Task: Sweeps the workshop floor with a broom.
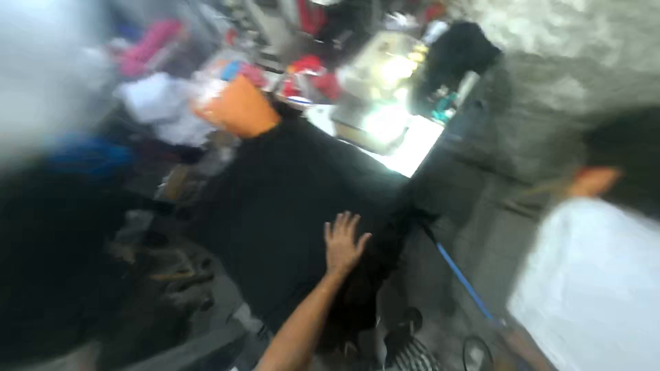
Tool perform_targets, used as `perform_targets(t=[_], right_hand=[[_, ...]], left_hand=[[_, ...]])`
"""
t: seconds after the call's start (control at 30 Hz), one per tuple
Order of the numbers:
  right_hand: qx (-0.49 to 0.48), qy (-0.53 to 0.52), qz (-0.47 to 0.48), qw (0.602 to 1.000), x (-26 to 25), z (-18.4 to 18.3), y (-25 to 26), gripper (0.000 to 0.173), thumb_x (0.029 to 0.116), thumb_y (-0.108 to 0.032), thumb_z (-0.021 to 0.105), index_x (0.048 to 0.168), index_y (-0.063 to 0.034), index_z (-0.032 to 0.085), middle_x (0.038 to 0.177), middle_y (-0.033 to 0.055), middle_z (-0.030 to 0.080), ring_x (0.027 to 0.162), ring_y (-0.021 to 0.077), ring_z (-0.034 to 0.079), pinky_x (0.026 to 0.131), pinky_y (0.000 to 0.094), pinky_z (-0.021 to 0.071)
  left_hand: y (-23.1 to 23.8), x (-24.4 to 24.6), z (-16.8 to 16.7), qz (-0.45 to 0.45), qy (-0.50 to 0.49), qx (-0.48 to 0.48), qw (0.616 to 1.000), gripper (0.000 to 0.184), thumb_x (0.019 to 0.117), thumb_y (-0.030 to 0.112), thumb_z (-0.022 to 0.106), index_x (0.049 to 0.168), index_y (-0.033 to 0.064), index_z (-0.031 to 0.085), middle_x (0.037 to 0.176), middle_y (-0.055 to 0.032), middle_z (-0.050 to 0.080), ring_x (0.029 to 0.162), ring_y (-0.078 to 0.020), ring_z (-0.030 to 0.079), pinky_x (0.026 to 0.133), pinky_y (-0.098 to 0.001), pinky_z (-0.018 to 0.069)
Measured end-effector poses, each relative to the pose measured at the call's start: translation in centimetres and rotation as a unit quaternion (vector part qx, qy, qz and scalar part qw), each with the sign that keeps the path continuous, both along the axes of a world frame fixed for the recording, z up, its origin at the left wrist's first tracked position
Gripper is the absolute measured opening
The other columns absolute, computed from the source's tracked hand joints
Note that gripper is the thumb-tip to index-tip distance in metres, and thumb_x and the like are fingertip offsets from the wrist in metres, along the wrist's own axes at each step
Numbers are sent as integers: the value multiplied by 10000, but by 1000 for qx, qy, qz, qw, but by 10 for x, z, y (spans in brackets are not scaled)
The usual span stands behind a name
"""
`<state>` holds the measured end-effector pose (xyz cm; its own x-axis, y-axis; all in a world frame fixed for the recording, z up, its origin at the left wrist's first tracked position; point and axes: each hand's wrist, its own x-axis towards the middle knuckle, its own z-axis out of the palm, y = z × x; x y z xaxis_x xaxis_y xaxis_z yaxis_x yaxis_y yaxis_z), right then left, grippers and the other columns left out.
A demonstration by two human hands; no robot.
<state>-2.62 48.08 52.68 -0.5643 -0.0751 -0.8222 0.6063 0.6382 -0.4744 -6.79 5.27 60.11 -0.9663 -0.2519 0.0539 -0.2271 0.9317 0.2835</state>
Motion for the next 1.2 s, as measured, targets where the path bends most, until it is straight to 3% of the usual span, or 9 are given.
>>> perform_targets(t=[0.17,0.33,0.47,0.53,0.6,0.67,0.8,1.0,1.2], right_hand=[[-33,-65,-188,979,-89,-42,-23,548,1104,-168,468,1605,-117,252,1139,187,573,747,195,559,664,357,498],[-49,-64,-315,946,-158,-119,-74,466,1129,-170,379,1574,-78,278,974,108,497,671,134,497,614,279,456],[8,-110,-159,981,-113,-165,-103,537,1124,-151,352,1632,-119,179,1114,214,556,743,245,550,672,378,495],[33,-121,-33,992,-78,-170,-94,582,1113,-138,382,1652,-144,161,1341,289,567,993,373,647,853,497,531],[45,-126,95,986,-57,-164,-76,582,1100,-140,423,1646,-157,221,1452,293,528,1265,440,584,1042,566,463],[60,-111,187,974,-49,-157,-54,555,1084,-146,459,1621,-173,322,1467,274,536,1363,454,511,1131,600,380],[77,-117,193,971,-38,-146,-37,542,1086,-177,465,1614,-200,346,1489,228,536,1387,413,503,1143,581,371],[30,-147,161,975,17,-131,-74,558,1094,-160,430,1630,-136,279,1472,269,529,1364,434,516,1133,577,392],[78,-99,196,972,-10,-105,-41,531,1091,-160,436,1612,-148,339,1461,267,542,1362,446,516,1128,597,387]], left_hand=[[-2,1,-6,-31,43,-20,998,667,1043,532,362,1428,34,582,1523,-207,510,1454,-430,423,1185,-695,200],[-2,2,-9,-29,47,-30,998,706,1043,549,323,1402,0,584,1507,-224,520,1456,-429,418,1190,-674,186],[-4,4,-8,-32,39,-39,998,717,1053,547,294,1411,-13,562,1512,-232,511,1469,-424,397,1199,-661,168],[-4,4,-9,-31,40,-44,998,721,1056,550,288,1417,-14,555,1513,-234,508,1473,-423,391,1203,-657,166],[-3,3,-8,-32,41,-47,998,721,1056,549,291,1411,-18,559,1508,-241,511,1471,-429,392,1197,-662,169],[-2,4,-7,-29,34,-45,998,710,1052,535,297,1418,-19,551,1517,-245,498,1479,-427,380,1197,-665,157],[-2,3,-6,-28,28,-44,998,700,1053,523,304,1427,-20,537,1528,-245,482,1489,-420,364,1199,-668,146],[-2,3,-4,-27,7,-36,999,669,1053,489,324,1457,-15,501,1560,-236,443,1510,-402,328,1213,-657,123],[-4,2,-4,-31,-1,-33,999,638,1066,465,315,1482,10,481,1584,-209,421,1520,-377,317,1224,-626,130]])
